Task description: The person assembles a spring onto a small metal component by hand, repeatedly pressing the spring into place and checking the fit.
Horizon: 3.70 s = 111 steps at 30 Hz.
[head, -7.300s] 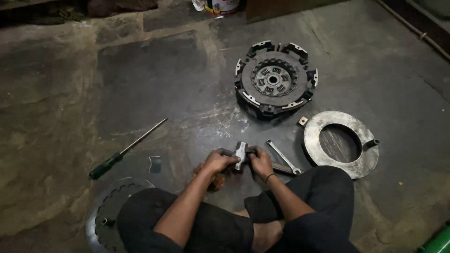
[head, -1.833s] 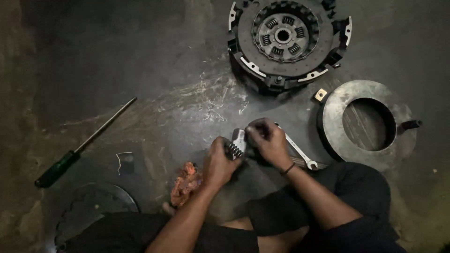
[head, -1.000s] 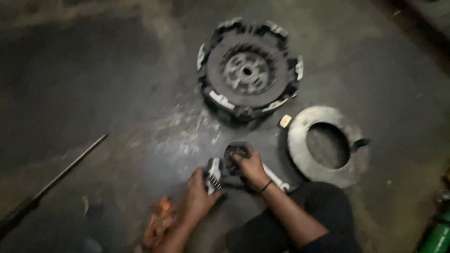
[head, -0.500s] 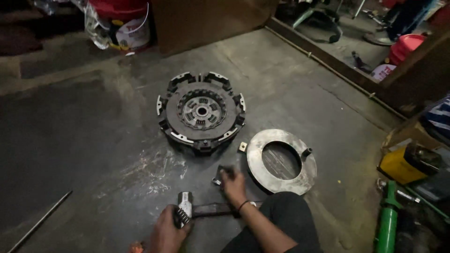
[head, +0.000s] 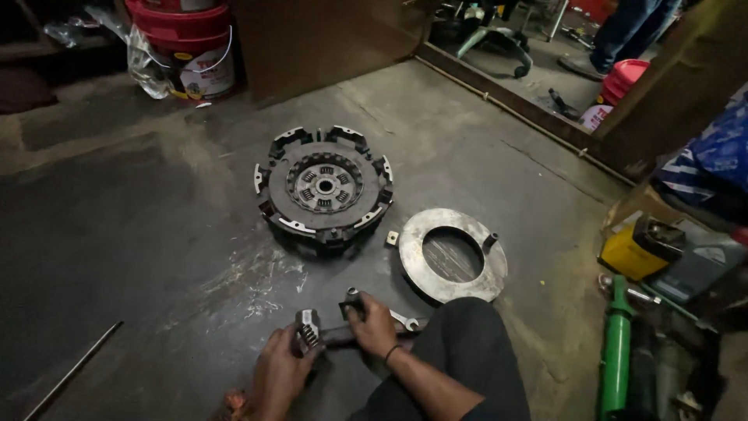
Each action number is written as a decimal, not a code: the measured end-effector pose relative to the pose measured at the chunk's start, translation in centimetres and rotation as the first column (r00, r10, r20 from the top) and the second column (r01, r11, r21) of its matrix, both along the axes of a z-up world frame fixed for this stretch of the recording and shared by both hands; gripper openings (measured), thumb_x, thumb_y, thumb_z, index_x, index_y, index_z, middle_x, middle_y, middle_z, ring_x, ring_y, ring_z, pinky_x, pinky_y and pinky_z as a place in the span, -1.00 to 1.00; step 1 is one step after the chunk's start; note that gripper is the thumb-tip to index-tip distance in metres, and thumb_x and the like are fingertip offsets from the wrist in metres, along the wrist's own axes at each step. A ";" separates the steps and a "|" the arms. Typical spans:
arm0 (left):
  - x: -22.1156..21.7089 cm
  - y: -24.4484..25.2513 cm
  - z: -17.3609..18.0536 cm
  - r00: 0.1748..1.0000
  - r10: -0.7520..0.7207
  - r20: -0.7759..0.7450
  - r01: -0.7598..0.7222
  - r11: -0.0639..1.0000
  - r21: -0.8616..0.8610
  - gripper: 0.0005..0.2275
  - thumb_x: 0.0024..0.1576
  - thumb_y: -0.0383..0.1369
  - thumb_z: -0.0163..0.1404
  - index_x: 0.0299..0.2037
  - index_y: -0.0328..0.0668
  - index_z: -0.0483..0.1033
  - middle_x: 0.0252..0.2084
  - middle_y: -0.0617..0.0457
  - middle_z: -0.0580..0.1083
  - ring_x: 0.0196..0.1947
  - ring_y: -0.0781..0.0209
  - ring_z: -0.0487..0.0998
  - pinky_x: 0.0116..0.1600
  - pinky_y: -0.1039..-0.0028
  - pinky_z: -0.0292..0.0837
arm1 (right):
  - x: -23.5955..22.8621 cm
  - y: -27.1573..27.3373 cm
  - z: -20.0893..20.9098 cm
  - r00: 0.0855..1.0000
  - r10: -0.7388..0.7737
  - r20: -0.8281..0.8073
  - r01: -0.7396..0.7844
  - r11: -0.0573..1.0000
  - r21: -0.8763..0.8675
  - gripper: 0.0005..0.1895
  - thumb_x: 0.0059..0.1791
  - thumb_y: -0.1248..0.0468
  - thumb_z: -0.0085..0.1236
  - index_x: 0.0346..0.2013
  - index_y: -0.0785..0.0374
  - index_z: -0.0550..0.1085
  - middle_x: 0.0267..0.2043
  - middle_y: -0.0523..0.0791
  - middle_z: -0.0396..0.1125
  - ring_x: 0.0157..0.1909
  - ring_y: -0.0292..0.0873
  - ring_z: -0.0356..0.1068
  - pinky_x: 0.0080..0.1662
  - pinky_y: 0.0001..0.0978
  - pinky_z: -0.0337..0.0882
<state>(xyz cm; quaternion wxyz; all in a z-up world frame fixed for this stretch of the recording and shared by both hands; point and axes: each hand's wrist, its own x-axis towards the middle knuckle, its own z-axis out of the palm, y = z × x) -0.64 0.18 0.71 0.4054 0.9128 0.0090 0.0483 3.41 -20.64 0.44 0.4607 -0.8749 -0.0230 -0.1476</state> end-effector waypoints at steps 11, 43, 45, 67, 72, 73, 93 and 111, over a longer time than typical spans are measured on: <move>-0.3 0.6 0.4 0.990 0.006 0.142 0.004 0.997 -0.073 -0.49 -0.15 -0.11 0.30 -0.05 -0.22 0.53 -0.10 -0.15 0.55 -0.10 -0.18 0.59 -0.03 0.17 0.50 | -1.6 1.1 -0.1 0.987 0.148 0.061 -0.140 0.983 -0.122 -0.84 -0.03 0.24 0.20 -0.28 0.31 0.52 -0.29 0.10 0.44 -0.20 0.16 0.46 -0.16 -0.06 0.42; 2.4 -0.3 -7.0 0.958 0.113 -0.263 -0.112 0.994 0.018 -0.50 -0.26 -0.19 0.33 -0.09 0.08 0.43 -0.36 -0.15 0.63 -0.23 -0.15 0.71 -0.08 0.10 0.58 | 2.8 -0.2 0.8 0.815 0.520 -0.255 -0.056 0.509 0.859 -0.81 -0.01 0.19 0.21 -0.20 0.23 0.55 -0.14 0.01 0.49 -0.37 -0.26 0.35 -0.31 -0.35 0.36; 1.7 -0.8 -6.1 0.970 0.149 -0.194 -0.142 0.989 0.046 -0.57 -0.20 -0.15 0.28 -0.13 0.05 0.46 -0.35 -0.16 0.63 -0.24 -0.17 0.70 -0.10 0.09 0.57 | 1.6 -1.8 4.3 0.672 0.702 -0.238 0.034 0.292 0.956 -0.80 -0.01 0.19 0.19 -0.21 0.25 0.53 -0.14 0.02 0.49 -0.39 -0.26 0.33 -0.32 -0.36 0.35; 0.5 -0.7 1.0 0.980 0.131 -0.147 -0.132 0.991 0.005 -0.50 -0.15 -0.19 0.32 0.03 0.01 0.53 -0.12 -0.12 0.61 -0.07 -0.17 0.63 -0.04 0.13 0.54 | 4.7 -3.1 2.8 0.472 0.810 -0.347 0.115 0.334 0.936 -0.75 -0.05 0.24 0.08 -0.14 0.30 0.39 -0.34 -0.06 0.40 -0.62 -0.20 0.09 -0.54 -0.37 0.09; 0.3 -0.4 1.8 0.986 0.118 -0.116 -0.120 0.993 -0.011 -0.49 -0.16 -0.20 0.33 0.03 -0.04 0.52 -0.13 -0.15 0.60 -0.09 -0.21 0.61 -0.07 0.10 0.52 | 5.0 -3.1 2.2 0.507 0.816 -0.276 0.041 0.298 0.954 -0.73 -0.03 0.22 0.09 -0.18 0.39 0.43 -0.54 -0.08 0.23 -0.60 -0.23 0.10 -0.47 -0.37 0.16; 0.3 -0.5 2.1 0.983 0.123 -0.139 -0.127 0.992 -0.018 -0.49 -0.16 -0.20 0.33 0.03 -0.03 0.52 -0.13 -0.14 0.60 -0.09 -0.20 0.61 -0.08 0.10 0.52 | 5.0 -3.1 2.1 0.492 0.822 -0.288 0.052 0.302 0.952 -0.72 -0.06 0.21 0.08 -0.19 0.38 0.44 -0.55 -0.08 0.23 -0.61 -0.22 0.11 -0.50 -0.37 0.15; 0.1 -0.6 2.5 0.989 0.110 -0.100 -0.114 0.993 -0.030 -0.52 -0.16 -0.20 0.34 -0.02 -0.10 0.55 -0.17 -0.15 0.61 -0.13 -0.18 0.63 -0.09 0.13 0.52 | 5.1 -3.1 2.1 0.447 0.814 -0.372 0.104 0.366 0.925 -0.53 -0.10 0.14 0.02 -0.12 0.52 0.49 -0.66 -0.13 0.17 -0.67 -0.24 0.05 -0.56 -0.42 0.06; 0.0 -0.8 3.0 0.977 0.134 -0.168 -0.132 0.991 0.021 -0.50 -0.15 -0.16 0.33 0.02 0.01 0.54 -0.13 -0.08 0.62 -0.11 -0.12 0.64 -0.10 0.14 0.54 | 5.2 -2.8 1.6 0.472 0.768 -0.433 0.127 0.427 0.895 -0.54 -0.15 0.12 -0.01 -0.21 0.48 0.52 -0.70 -0.14 0.16 -0.68 -0.25 0.10 -0.55 -0.43 0.08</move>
